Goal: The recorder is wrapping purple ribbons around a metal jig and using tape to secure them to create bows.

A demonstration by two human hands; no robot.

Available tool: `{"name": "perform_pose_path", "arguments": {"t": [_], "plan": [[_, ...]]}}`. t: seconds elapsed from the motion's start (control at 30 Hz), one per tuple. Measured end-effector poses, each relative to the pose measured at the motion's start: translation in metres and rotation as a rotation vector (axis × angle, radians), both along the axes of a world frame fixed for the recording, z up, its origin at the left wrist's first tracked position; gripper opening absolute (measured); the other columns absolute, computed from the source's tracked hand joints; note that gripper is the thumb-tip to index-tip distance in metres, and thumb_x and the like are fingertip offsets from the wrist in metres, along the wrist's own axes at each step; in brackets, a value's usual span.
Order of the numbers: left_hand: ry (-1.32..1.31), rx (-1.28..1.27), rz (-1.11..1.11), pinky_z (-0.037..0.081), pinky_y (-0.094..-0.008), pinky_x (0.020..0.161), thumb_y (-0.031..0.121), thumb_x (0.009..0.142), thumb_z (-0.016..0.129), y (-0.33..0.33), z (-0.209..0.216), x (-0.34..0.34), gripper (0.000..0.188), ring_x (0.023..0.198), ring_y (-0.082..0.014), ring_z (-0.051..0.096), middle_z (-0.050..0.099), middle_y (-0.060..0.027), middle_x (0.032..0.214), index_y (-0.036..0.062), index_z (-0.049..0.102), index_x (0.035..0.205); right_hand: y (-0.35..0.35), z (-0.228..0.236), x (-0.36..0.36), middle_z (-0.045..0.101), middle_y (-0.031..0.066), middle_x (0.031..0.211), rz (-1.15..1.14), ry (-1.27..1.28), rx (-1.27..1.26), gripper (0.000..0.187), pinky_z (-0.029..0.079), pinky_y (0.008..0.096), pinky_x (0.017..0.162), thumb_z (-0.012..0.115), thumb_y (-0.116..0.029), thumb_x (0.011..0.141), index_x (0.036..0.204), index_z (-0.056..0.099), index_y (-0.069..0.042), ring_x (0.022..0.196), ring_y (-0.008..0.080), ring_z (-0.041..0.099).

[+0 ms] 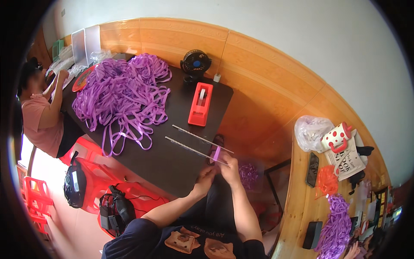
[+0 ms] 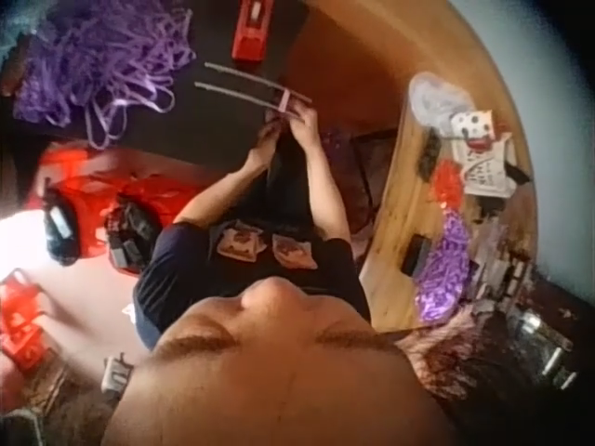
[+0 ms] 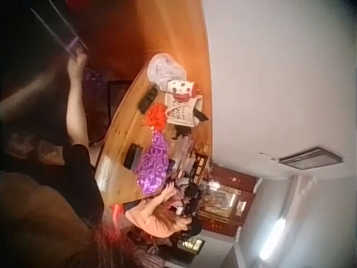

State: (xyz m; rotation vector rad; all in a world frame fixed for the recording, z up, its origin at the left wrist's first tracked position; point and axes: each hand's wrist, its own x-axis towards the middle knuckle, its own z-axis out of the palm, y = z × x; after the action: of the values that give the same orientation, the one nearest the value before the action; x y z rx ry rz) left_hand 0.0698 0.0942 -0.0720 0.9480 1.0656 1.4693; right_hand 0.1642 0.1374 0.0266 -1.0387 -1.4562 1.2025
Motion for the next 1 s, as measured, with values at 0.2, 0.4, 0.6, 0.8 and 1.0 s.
{"name": "perform_pose_path", "arguments": {"t": [0.2, 0.4, 0.6, 0.8, 1.0], "plan": [[0.337, 0.161, 0.093, 0.043, -0.0236, 0.080, 0.006, 0.092, 0.053, -0.004, 0.023, -0.013, 0.030, 0.097, -0.0109, 0.053, 0.056, -0.0082, 0.113, -0.0008, 0.054, 0.121, 0.042, -0.001, 0.021, 0.065, 0.0063, 0.087, -0.242, -0.117, 0.189, 0.016, 0.045, 0.0241, 0.076, 0.051, 0.003, 0.089, 0.093, 0.066, 0.005, 0.083, 0.0120, 0.059], [0.193, -0.013, -0.008, 0.042, -0.0334, 0.093, 0.021, 0.094, 0.054, -0.023, 0.057, -0.007, 0.038, 0.104, -0.0214, 0.056, 0.056, -0.0136, 0.121, 0.0017, 0.051, 0.127, 0.052, 0.080, 0.028, 0.065, 0.0105, 0.091, -0.417, -0.538, 0.851, 0.017, 0.042, 0.0331, 0.075, 0.056, 0.005, 0.078, 0.092, 0.065, -0.001, 0.083, 0.0250, 0.060], [-0.240, -0.128, -0.133, 0.043, -0.0292, 0.087, 0.025, 0.100, 0.045, -0.029, 0.070, -0.013, 0.033, 0.097, -0.0150, 0.056, 0.057, -0.0069, 0.120, 0.0045, 0.054, 0.124, -0.046, 0.132, 0.008, 0.064, 0.0087, 0.094, -0.480, -0.982, 1.245, 0.015, 0.040, 0.0394, 0.075, 0.064, -0.005, 0.077, 0.092, 0.066, -0.003, 0.088, 0.0268, 0.060], [-0.455, -0.187, -0.239, 0.043, -0.0273, 0.078, 0.033, 0.101, 0.038, -0.026, 0.079, -0.013, 0.037, 0.089, -0.0128, 0.056, 0.063, -0.0071, 0.106, 0.0058, 0.057, 0.118, -0.143, 0.069, -0.002, 0.065, 0.0060, 0.090, -0.352, -1.171, 1.247, 0.017, 0.038, 0.0346, 0.074, 0.069, -0.011, 0.075, 0.091, 0.067, -0.005, 0.086, 0.0208, 0.062], [-0.398, -0.188, -0.240, 0.043, -0.0275, 0.075, 0.034, 0.099, 0.044, -0.013, 0.084, -0.016, 0.035, 0.084, -0.0140, 0.058, 0.064, -0.0074, 0.099, 0.0048, 0.058, 0.111, -0.170, 0.012, 0.004, 0.060, 0.0067, 0.088, -0.322, -1.239, 1.045, 0.018, 0.041, 0.0359, 0.073, 0.063, -0.009, 0.076, 0.094, 0.063, -0.002, 0.084, 0.0216, 0.060]]}}
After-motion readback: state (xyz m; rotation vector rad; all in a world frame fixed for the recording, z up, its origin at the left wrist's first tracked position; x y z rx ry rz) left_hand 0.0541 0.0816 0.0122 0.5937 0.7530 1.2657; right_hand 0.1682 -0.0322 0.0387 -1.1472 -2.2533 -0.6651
